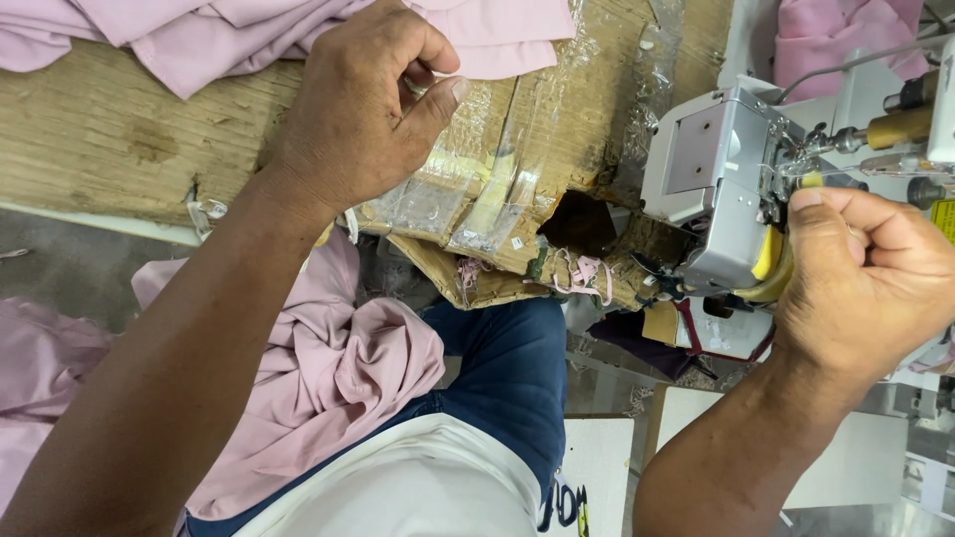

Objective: Trimming loose threads from pink fabric pieces and sewing the edges using an industrial sewing machine.

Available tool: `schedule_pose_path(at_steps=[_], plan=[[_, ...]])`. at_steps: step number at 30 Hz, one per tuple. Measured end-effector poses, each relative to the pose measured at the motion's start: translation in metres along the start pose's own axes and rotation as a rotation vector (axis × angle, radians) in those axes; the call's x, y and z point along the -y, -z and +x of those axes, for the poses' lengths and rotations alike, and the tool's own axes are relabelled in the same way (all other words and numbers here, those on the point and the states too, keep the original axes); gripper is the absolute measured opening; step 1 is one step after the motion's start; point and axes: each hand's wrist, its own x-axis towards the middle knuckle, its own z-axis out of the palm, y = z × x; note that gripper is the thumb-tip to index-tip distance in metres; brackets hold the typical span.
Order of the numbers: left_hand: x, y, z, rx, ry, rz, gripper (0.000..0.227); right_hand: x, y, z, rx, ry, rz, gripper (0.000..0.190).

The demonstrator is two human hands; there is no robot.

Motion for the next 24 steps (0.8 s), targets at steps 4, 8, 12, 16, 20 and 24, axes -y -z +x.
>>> schedule_pose_path(at_steps=[4,8,12,16,20,24], plan=[[0.001,0.000,-0.001,-0.003,-0.011,0.022,0.015,-0.005,0.002,0.000,0.013,0.004,0.020,0.005],[0.001,0.000,-0.001,-0.002,-0.008,0.020,0.016,-0.001,0.001,0.000,0.014,0.007,-0.019,0.006],[0.003,-0.001,-0.001,-0.011,-0.018,0.023,0.017,-0.007,0.002,0.000,0.016,0.000,0.018,0.006],[0.003,-0.001,-0.001,-0.005,-0.012,0.024,0.016,-0.008,0.002,0.000,0.000,-0.009,-0.016,0.007],[0.005,-0.003,-0.001,-0.017,-0.018,0.023,0.016,-0.009,0.001,-0.001,-0.043,-0.012,-0.069,0.007],[0.003,-0.002,-0.002,-0.012,-0.008,0.027,0.016,-0.011,0.001,-0.001,-0.040,-0.017,-0.050,0.006]])
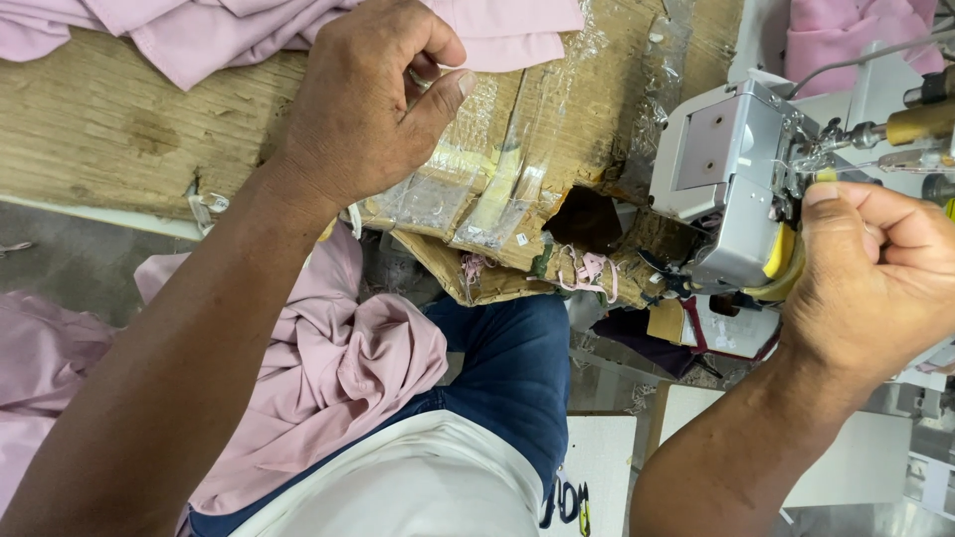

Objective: Trimming loose threads from pink fabric pieces and sewing the edges using an industrial sewing machine.

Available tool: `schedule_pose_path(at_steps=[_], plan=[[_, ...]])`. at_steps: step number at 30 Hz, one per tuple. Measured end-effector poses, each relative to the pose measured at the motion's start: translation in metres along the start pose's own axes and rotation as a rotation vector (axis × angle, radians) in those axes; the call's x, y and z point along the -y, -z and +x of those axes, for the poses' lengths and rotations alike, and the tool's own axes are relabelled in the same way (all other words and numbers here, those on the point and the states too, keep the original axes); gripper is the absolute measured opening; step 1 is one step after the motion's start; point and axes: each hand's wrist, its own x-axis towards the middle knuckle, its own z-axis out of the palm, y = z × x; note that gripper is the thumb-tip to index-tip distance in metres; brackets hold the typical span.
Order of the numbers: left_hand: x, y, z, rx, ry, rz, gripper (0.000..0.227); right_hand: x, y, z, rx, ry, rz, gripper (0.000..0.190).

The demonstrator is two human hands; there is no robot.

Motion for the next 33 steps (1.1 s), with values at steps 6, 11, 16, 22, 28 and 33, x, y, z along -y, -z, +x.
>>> schedule_pose_path(at_steps=[6,11,16,22,28,33], plan=[[-0.0002,0.0015,0.0002,0.014,-0.003,-0.008,0.017,-0.0016,0.0003,0.0002,-0.005,-0.015,0.039,0.007],[-0.0023,0.0023,0.0002,0.018,0.000,0.006,0.019,-0.0004,0.0013,-0.0007,0.013,0.018,0.010,0.007],[-0.0009,0.0009,0.0002,0.013,-0.009,0.012,0.019,0.0013,0.0008,-0.0008,-0.009,-0.017,-0.020,0.007],[-0.0005,0.0010,-0.0002,0.010,-0.019,0.000,0.020,0.0003,0.0007,-0.0005,-0.015,-0.013,-0.038,0.007],[-0.0011,0.0009,-0.0007,0.010,-0.010,0.000,0.021,-0.0001,-0.0011,0.0006,-0.024,-0.022,-0.023,0.007],[-0.0006,0.0006,-0.0008,0.017,-0.014,-0.005,0.022,0.0009,-0.0011,0.0003,-0.020,-0.013,-0.028,0.007]])
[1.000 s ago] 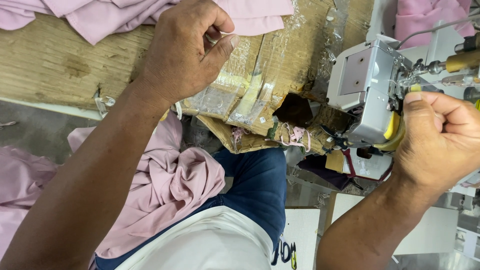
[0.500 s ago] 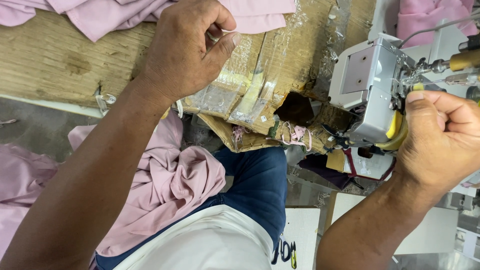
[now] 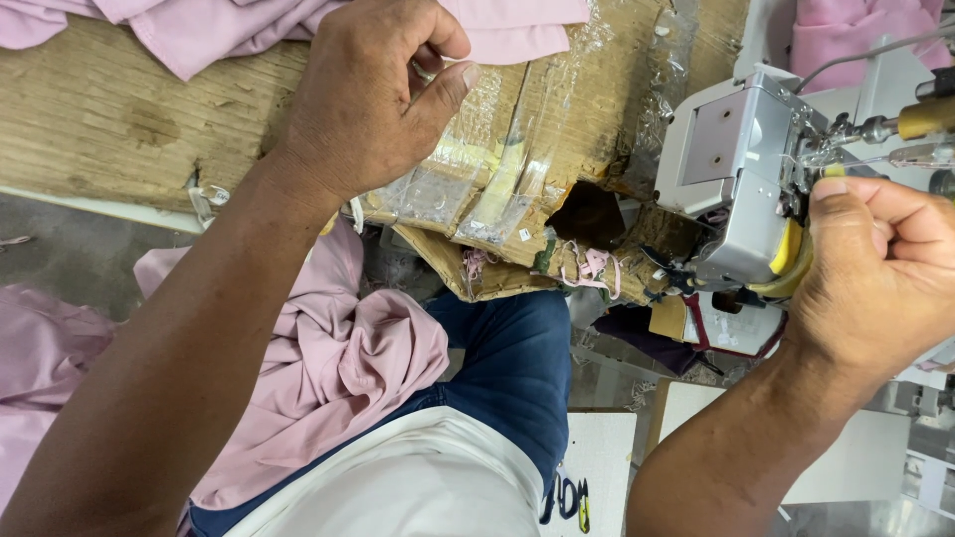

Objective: Trimming loose threads from pink fabric pieces and sewing the edges using an industrial sewing machine.

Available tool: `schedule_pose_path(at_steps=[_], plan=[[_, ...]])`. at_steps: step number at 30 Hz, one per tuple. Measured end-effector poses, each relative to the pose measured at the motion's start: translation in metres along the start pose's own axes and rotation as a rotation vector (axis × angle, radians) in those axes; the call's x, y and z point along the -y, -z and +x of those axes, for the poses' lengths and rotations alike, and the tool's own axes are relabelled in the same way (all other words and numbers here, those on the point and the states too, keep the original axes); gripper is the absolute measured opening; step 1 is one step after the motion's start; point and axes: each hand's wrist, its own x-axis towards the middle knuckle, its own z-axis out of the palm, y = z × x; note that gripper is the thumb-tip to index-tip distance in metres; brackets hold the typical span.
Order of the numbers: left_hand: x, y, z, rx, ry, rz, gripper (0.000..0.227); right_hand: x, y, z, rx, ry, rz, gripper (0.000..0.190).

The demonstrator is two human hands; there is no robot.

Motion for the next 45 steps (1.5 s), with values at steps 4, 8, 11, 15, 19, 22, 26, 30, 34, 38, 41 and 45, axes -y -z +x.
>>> schedule_pose_path(at_steps=[4,8,11,15,19,22,26,30,34,38,41,45], plan=[[0.000,0.001,0.000,-0.001,-0.003,0.001,0.021,0.001,-0.001,0.000,-0.007,0.010,-0.035,0.007],[0.000,0.000,0.000,0.003,-0.004,0.003,0.021,0.002,-0.002,-0.001,-0.032,-0.027,-0.015,0.006],[-0.002,0.000,0.000,-0.003,0.005,-0.022,0.021,0.000,-0.003,0.000,-0.025,0.023,-0.010,0.007],[-0.015,-0.004,0.006,-0.034,0.043,-0.133,0.019,0.003,-0.005,-0.001,-0.018,0.043,0.011,0.008],[-0.031,-0.025,0.010,-0.104,-0.003,-0.176,0.012,0.002,-0.007,-0.001,-0.037,0.027,0.066,0.007],[-0.045,-0.033,0.010,-0.105,-0.052,-0.189,0.016,0.000,-0.007,0.000,-0.055,0.022,0.063,0.007],[-0.057,-0.038,0.008,-0.118,-0.043,-0.173,0.020,0.003,-0.009,0.000,-0.042,0.038,0.087,0.009],[-0.072,-0.045,0.011,-0.100,-0.028,-0.199,0.024,0.000,-0.008,0.000,-0.045,0.067,0.058,0.006],[-0.090,-0.051,0.020,-0.119,-0.068,-0.249,0.021,0.004,-0.010,0.000,-0.080,0.015,0.043,0.008],[-0.108,-0.061,0.032,-0.132,-0.065,-0.288,0.020,0.010,-0.011,-0.001,-0.055,0.030,0.009,0.006],[-0.118,-0.083,0.042,-0.173,-0.074,-0.292,0.026,0.009,-0.010,0.000,-0.036,0.062,0.001,0.007],[-0.137,-0.107,0.060,-0.219,-0.075,-0.237,0.013,0.006,-0.008,0.001,-0.028,0.066,0.009,0.008]])
